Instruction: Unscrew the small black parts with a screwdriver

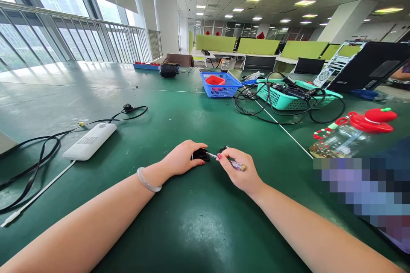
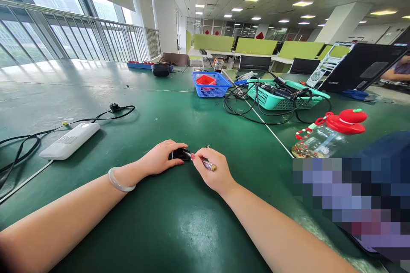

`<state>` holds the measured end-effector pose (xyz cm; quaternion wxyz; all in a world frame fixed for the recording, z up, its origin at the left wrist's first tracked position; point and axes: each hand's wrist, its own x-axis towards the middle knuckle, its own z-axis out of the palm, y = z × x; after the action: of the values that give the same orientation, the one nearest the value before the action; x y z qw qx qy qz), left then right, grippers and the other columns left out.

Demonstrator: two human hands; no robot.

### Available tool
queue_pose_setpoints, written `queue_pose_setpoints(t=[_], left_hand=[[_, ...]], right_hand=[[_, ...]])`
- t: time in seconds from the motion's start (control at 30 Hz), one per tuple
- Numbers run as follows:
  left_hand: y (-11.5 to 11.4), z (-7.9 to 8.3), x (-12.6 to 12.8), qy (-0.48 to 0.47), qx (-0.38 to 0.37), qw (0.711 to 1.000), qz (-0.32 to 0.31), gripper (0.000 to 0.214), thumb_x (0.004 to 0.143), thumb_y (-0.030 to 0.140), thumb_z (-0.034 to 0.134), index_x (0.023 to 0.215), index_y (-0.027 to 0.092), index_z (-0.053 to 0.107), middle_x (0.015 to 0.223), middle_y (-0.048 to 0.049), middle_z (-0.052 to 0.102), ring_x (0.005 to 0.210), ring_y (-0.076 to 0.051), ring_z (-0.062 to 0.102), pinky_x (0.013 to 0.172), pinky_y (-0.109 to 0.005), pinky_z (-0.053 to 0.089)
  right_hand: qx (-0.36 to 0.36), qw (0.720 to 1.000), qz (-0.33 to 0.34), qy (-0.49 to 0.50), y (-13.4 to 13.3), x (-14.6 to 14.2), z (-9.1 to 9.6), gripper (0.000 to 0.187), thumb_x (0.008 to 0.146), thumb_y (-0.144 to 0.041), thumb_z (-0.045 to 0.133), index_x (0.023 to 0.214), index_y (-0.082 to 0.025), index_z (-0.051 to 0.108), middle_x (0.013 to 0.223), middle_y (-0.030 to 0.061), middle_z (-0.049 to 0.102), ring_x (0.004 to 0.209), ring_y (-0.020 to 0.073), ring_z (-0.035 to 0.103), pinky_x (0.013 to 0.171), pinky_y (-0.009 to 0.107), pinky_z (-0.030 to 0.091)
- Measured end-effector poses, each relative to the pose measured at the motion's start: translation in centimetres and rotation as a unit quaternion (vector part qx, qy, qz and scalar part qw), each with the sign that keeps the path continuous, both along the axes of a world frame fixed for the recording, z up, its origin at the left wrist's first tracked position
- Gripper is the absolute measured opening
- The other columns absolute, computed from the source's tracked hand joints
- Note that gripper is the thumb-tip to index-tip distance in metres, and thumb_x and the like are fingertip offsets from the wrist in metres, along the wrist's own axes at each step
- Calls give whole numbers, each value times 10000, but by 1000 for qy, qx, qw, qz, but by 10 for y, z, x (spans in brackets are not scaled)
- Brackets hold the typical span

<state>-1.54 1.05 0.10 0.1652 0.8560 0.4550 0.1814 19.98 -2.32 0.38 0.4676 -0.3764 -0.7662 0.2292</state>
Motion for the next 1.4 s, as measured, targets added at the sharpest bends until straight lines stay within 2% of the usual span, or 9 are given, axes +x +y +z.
queue_pose_setpoints(t=[0.27,0.33,0.43,0.53,0.63,0.87,1.1,1.23,1.4], left_hand=[[-4,9,0,-63,59,996,11,351,822,381,607,1150,254,604,1109,-33,681,1027,-209,596,962,-382,477],[-5,10,-1,-80,54,995,28,365,820,376,603,1162,251,595,1139,-36,668,1039,-207,592,968,-382,478],[-3,9,-3,-82,27,994,68,402,837,363,569,1226,262,559,1129,-42,659,1036,-209,590,966,-398,484],[0,6,-5,-67,27,992,108,385,889,340,464,1261,277,540,1148,-45,649,1088,-223,563,986,-422,472],[0,5,-4,-48,46,989,129,383,922,308,365,1251,287,559,1245,-36,600,1129,-221,539,999,-406,466],[-4,4,-2,122,83,979,140,418,892,208,328,1172,221,639,1258,-82,597,1081,-259,553,972,-425,473],[-12,9,1,175,91,973,122,462,788,186,441,1226,222,583,1173,-71,665,1044,-270,557,906,-416,482],[-15,12,1,177,97,977,75,512,773,203,465,1279,246,535,1171,-79,663,1010,-287,575,869,-442,466],[-19,18,3,181,123,975,45,432,864,471,440,1195,233,583,1032,-98,692,915,-285,604,812,-439,450]], right_hand=[[-52,996,17,68,5,4,-3,244,871,-359,572,714,-192,654,629,-1,592,568,120,507,554,249,400],[-84,979,-27,182,13,11,-4,296,870,-398,557,683,-190,654,603,-1,580,541,115,507,531,245,402],[-131,924,-163,320,31,26,-7,377,848,-432,563,569,-183,601,487,-21,500,439,89,422,427,228,314],[-157,888,-252,353,44,37,-10,395,827,-410,562,503,-184,551,415,-37,431,401,85,387,402,229,283],[-165,885,-274,338,46,39,-11,388,808,-376,561,470,-189,522,395,-46,400,384,85,374,402,240,290],[-175,902,-250,305,39,32,-11,403,812,-385,565,466,-183,528,415,-37,413,411,82,376,414,236,281],[-222,939,-80,248,32,20,-12,453,787,-564,613,553,-176,607,481,-19,492,448,88,425,439,228,347],[-242,931,-38,270,32,19,-13,451,764,-588,634,570,-181,624,487,-13,510,438,93,437,430,238,361],[-242,908,-77,333,37,23,-14,420,738,-557,671,560,-180,618,468,-19,493,418,87,422,408,235,346]])
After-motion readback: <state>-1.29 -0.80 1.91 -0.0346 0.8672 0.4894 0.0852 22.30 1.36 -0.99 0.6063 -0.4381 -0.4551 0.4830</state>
